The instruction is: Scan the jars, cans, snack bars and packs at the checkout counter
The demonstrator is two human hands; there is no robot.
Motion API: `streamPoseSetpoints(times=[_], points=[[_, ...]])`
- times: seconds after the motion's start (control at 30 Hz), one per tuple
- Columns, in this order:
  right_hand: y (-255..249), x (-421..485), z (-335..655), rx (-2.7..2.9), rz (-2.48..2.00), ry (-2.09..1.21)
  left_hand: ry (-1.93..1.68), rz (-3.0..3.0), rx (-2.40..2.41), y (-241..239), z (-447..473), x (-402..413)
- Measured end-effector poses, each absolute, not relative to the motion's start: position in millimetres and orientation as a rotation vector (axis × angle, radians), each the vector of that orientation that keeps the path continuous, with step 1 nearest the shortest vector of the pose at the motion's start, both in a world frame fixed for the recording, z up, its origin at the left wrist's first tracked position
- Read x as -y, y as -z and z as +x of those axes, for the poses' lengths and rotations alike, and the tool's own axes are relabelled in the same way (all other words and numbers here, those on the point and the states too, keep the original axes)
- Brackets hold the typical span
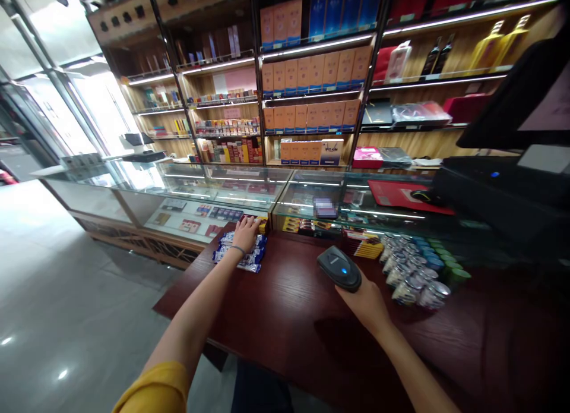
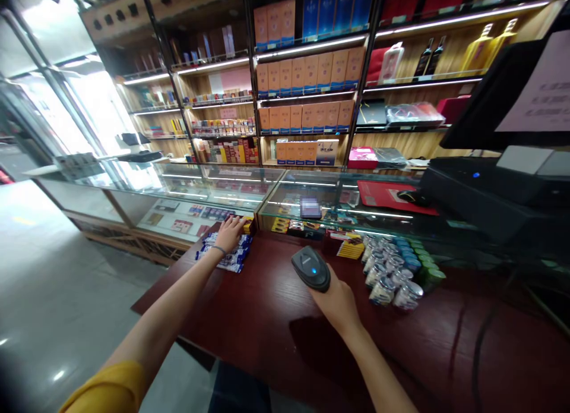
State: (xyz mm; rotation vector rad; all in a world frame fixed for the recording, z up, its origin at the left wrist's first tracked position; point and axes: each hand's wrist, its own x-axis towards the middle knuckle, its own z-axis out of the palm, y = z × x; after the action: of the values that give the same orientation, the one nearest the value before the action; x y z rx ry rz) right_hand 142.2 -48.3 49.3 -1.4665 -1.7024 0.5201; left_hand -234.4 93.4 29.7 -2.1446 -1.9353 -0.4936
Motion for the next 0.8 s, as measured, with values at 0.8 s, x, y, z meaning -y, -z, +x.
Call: streamPoseSetpoints(times=[0.8], points=[[-52.7, 52.1, 156.4, 1.644, -1.5, -0.452, 4.016, -0.871, 1.538, -18.2, -39.7, -41.0]])
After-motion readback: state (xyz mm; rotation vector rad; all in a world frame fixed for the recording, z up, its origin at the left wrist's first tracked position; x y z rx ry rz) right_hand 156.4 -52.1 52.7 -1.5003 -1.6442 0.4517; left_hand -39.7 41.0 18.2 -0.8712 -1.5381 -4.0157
